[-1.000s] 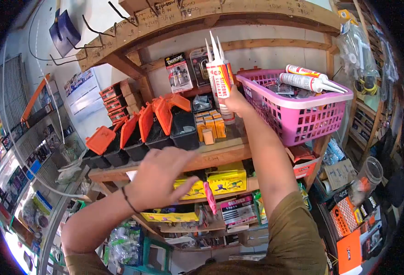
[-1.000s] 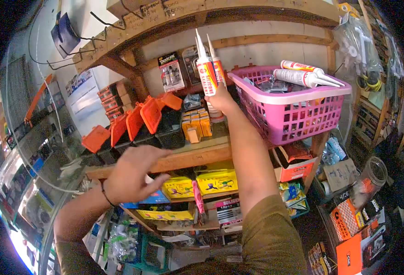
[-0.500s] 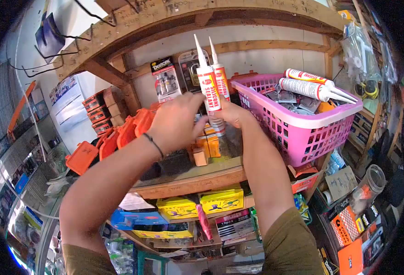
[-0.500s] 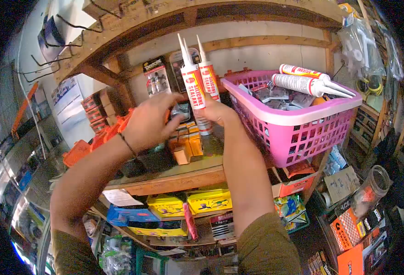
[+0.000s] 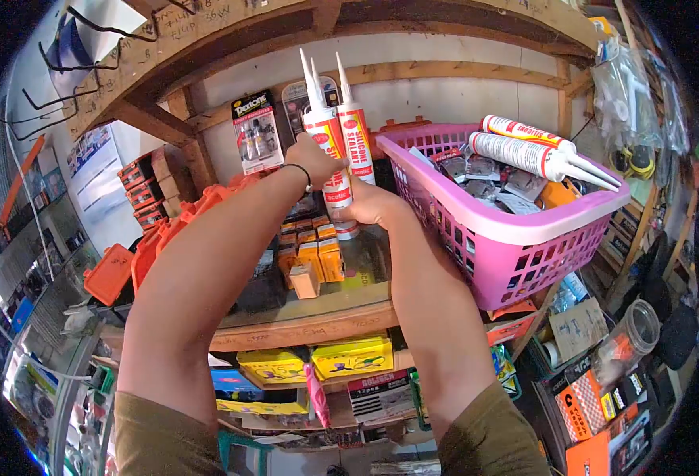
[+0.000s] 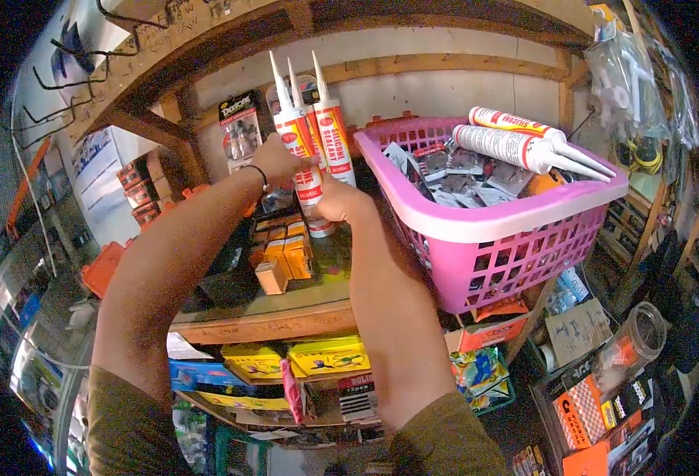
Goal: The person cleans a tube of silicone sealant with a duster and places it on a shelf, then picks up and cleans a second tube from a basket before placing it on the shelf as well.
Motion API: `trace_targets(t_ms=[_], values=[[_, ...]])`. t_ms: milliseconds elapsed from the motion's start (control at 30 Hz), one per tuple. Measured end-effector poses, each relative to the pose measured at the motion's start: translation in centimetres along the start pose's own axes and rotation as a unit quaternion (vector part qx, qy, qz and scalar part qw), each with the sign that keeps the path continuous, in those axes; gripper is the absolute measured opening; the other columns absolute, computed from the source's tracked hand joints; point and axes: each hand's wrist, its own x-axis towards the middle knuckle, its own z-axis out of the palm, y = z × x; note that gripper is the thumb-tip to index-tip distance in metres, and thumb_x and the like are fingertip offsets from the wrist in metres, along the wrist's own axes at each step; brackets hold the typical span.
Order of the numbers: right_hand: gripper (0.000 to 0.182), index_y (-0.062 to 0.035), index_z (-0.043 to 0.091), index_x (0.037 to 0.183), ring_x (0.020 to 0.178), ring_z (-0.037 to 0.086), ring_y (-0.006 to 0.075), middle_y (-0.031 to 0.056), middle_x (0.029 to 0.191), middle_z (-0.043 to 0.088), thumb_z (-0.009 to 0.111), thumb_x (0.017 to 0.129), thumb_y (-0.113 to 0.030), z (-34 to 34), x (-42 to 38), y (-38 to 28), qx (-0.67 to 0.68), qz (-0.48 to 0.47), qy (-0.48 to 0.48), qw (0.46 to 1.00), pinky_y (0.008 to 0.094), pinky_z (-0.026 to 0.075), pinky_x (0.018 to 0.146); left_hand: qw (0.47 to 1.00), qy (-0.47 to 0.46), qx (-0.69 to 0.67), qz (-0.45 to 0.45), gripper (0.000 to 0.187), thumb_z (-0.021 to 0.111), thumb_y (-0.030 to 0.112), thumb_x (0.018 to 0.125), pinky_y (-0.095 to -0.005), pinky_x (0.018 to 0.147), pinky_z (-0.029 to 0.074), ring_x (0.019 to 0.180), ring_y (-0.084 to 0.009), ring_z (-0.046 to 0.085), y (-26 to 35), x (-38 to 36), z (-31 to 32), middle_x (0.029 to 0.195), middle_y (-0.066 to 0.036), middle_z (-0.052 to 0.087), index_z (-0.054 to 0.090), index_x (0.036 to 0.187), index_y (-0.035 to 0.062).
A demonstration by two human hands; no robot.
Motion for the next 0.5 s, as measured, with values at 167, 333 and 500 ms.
trace_targets(t_ms=[167,333,500], values=[[0.06,0.0057,0.042,0.109,0.099,0.052,0.0346,0.0244,0.104,0.054,0.07,0.063,-0.021,0.8,1.5,1.0,-0.099,0.04,0.039,0.993,0.038,0.042,0.084,0.991,0.088,0.095,-0.029,0.078,0.073,0.045,0.059,-0.0337,0.079,0.046,0.094,-0.029,0.056,0.7,-0.3,0.6,0.102,-0.021,0.055,0.037,0.106,-0.006],[0.052,0.0049,0.045,0.106,0.099,0.051,0.0345,0.0244,0.103,0.054,0.068,0.066,-0.019,0.3,-0.8,-1.9,-0.128,0.096,0.083,0.984,0.0381,0.041,0.084,0.991,0.091,0.092,-0.037,0.081,0.074,0.043,0.059,-0.0341,0.077,0.047,0.093,-0.0308,0.056,0.4,0.8,1.1,0.101,-0.023,0.054,0.034,0.106,-0.009],[0.043,0.0055,0.047,0.101,0.096,0.053,0.0356,0.0255,0.101,0.054,0.065,0.068,-0.015,0.6,-0.5,-1.7,-0.168,0.1,0.099,0.976,0.0397,0.044,0.081,0.993,0.073,0.085,-0.032,0.082,0.075,0.042,0.059,-0.0339,0.078,0.047,0.095,-0.0308,0.055,0.4,1.6,1.4,0.103,-0.022,0.054,0.032,0.107,-0.0084]])
